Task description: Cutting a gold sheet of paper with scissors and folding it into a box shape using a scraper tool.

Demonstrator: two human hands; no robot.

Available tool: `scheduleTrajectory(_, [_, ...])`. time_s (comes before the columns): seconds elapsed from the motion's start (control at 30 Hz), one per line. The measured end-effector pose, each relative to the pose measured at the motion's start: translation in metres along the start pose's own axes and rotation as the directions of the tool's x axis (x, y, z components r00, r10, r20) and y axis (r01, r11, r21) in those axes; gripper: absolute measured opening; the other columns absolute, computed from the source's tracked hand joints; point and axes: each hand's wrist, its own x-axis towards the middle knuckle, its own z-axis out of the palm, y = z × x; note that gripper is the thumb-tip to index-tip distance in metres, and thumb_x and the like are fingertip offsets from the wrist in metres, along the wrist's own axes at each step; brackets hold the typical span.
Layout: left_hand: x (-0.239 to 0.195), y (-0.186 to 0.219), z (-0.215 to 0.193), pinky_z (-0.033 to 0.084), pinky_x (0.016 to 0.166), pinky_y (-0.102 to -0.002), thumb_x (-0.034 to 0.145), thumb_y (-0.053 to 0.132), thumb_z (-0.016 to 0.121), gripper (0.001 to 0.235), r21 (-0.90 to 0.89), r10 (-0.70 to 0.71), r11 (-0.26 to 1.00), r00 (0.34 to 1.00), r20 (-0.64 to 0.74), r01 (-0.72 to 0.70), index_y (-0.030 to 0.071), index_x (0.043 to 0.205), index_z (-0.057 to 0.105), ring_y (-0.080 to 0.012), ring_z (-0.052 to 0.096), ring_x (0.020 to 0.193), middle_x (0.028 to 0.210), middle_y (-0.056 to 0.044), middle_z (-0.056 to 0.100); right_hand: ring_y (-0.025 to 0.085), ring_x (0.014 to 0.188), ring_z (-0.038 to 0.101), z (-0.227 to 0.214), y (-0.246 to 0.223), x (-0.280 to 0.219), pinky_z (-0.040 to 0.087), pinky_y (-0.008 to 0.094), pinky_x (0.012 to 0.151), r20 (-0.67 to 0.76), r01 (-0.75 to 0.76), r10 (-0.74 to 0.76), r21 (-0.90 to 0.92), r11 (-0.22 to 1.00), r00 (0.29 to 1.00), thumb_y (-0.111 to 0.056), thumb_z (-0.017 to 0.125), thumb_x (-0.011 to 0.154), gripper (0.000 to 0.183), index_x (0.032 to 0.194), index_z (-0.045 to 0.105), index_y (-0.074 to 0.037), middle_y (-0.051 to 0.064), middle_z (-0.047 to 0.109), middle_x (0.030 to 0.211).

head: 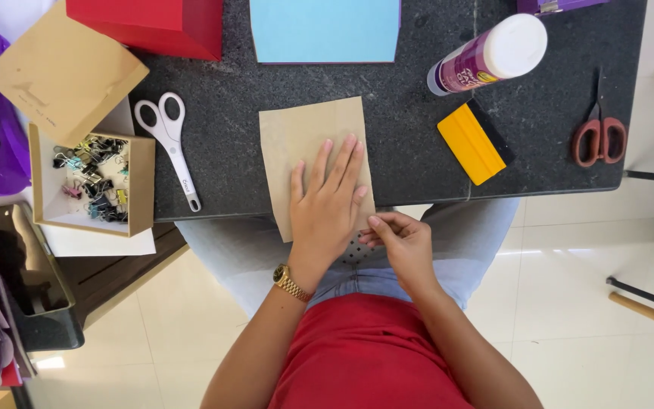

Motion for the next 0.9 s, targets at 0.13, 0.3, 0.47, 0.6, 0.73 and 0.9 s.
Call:
scheduleTrajectory(0.13, [0.0,-0.002,-0.001,0.017,0.12,-0.055,0.106,0.043,0.044,0.057,0.038,0.01,0.999,1.0,0.015,-0.01,0.023,0.159,0.04,-0.0244,0.032,0.153,0.165,0.003,0.038,0.027,0.065,0.076,0.0,0.001,-0.001,0.064,0.033,0.061,0.017,0.096,-0.095,-0.064,0.993,0.995,-0.002,0.071,0.095,0.014,0.098,0.073,0.011,0.026,0.076,0.076])
scheduleTrajectory(0.3, [0.002,0.0,-0.006,0.015,0.119,-0.058,0.106,0.043,0.048,0.056,-0.023,0.001,1.0,1.0,0.03,0.0,0.022,0.158,0.042,-0.0253,0.032,0.152,0.164,0.002,0.041,0.024,0.059,0.068,-0.026,-0.045,0.001,0.051,0.031,0.059,0.038,0.562,-0.69,-0.613,0.554,0.722,-0.005,0.083,0.089,0.007,0.085,0.081,-0.01,0.007,0.074,0.067])
scheduleTrajectory(0.47, [0.003,0.001,-0.008,0.004,0.12,-0.061,0.106,0.043,0.047,0.059,-0.022,-0.023,0.999,0.996,0.091,0.025,0.024,0.161,0.036,-0.0256,0.026,0.154,0.167,0.003,0.035,0.04,0.117,0.035,-0.065,-0.109,0.039,0.03,0.05,0.097,0.12,0.298,-0.755,-0.949,0.104,0.644,-0.024,0.091,0.093,0.065,0.143,0.058,0.001,0.017,0.05,0.13])
scheduleTrajectory(0.6, [0.001,0.0,-0.01,0.004,0.12,-0.062,0.106,0.044,0.046,0.059,-0.039,-0.036,0.998,0.995,0.092,0.04,0.025,0.161,0.035,-0.0255,0.026,0.154,0.166,0.004,0.035,0.039,0.121,0.034,-0.057,-0.131,0.041,0.03,0.053,0.098,0.087,0.233,-0.567,-0.953,0.191,0.819,-0.019,0.088,0.09,0.056,0.134,0.06,0.002,0.014,0.049,0.13])
scheduleTrajectory(0.73, [0.01,-0.005,-0.007,0.004,0.121,-0.061,0.107,0.047,0.041,0.06,-0.022,-0.008,1.0,0.997,0.082,0.01,0.026,0.162,0.03,-0.0254,0.024,0.155,0.168,0.004,0.03,0.034,0.126,0.04,-0.065,-0.138,0.057,0.04,0.066,0.094,0.058,0.166,-0.355,-0.945,0.282,0.933,-0.025,0.09,0.077,0.071,0.134,0.05,-0.013,0.005,0.05,0.128])
scheduleTrajectory(0.9, [0.001,-0.004,-0.008,0.003,0.121,-0.06,0.107,0.047,0.041,0.061,-0.042,-0.02,0.999,0.997,0.072,0.023,0.024,0.162,0.03,-0.0243,0.024,0.155,0.168,0.003,0.03,0.037,0.126,0.045,-0.066,-0.117,0.048,0.047,0.063,0.093,0.142,0.248,-0.379,-0.937,0.247,0.915,-0.017,0.092,0.069,0.069,0.129,0.06,-0.015,0.007,0.05,0.129])
